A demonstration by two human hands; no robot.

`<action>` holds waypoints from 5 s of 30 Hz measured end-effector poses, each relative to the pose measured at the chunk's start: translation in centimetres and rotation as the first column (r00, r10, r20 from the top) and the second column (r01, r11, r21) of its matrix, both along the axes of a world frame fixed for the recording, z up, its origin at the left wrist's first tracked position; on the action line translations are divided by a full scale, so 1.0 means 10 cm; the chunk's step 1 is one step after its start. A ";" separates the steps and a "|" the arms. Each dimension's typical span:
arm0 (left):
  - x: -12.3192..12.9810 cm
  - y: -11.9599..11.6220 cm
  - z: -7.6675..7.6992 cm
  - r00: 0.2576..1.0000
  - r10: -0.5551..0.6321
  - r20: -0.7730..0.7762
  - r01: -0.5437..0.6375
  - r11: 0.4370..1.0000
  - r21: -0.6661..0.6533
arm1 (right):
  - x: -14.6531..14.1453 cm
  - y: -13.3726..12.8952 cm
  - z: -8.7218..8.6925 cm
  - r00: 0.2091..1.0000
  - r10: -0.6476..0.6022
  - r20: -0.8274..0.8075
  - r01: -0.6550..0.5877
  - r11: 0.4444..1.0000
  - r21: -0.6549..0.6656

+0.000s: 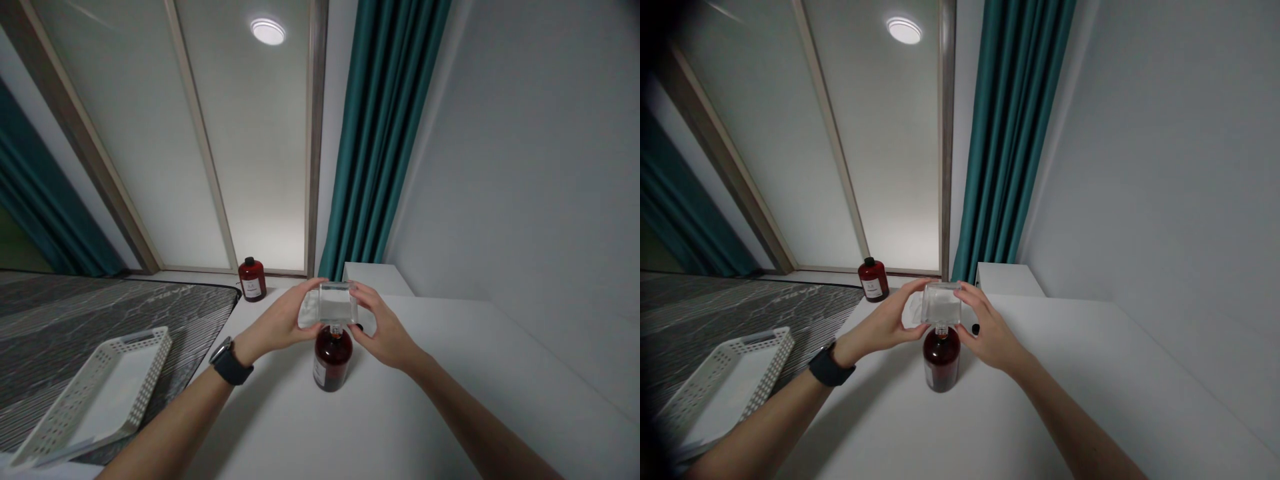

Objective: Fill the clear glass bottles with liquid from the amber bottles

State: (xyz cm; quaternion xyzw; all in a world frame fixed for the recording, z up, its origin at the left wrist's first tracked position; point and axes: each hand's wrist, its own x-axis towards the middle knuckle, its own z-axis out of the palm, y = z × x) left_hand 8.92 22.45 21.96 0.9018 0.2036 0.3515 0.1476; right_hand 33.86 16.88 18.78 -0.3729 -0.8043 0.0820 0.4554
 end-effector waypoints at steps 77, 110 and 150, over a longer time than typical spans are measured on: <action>-0.04 0.01 0.02 1.000 0.000 -0.018 0.004 0.975 0.224 | 0.00 0.01 0.04 0.993 0.018 0.117 -0.047 0.968 0.245; -0.03 -0.02 0.05 1.000 -0.004 -0.026 0.010 0.968 0.249 | 0.00 -0.01 0.07 0.991 0.010 0.132 -0.046 0.961 0.274; 0.06 0.15 -0.03 1.000 0.000 0.018 0.003 0.986 -0.165 | -0.07 0.20 0.05 0.959 -0.015 -0.282 -0.075 0.950 -0.303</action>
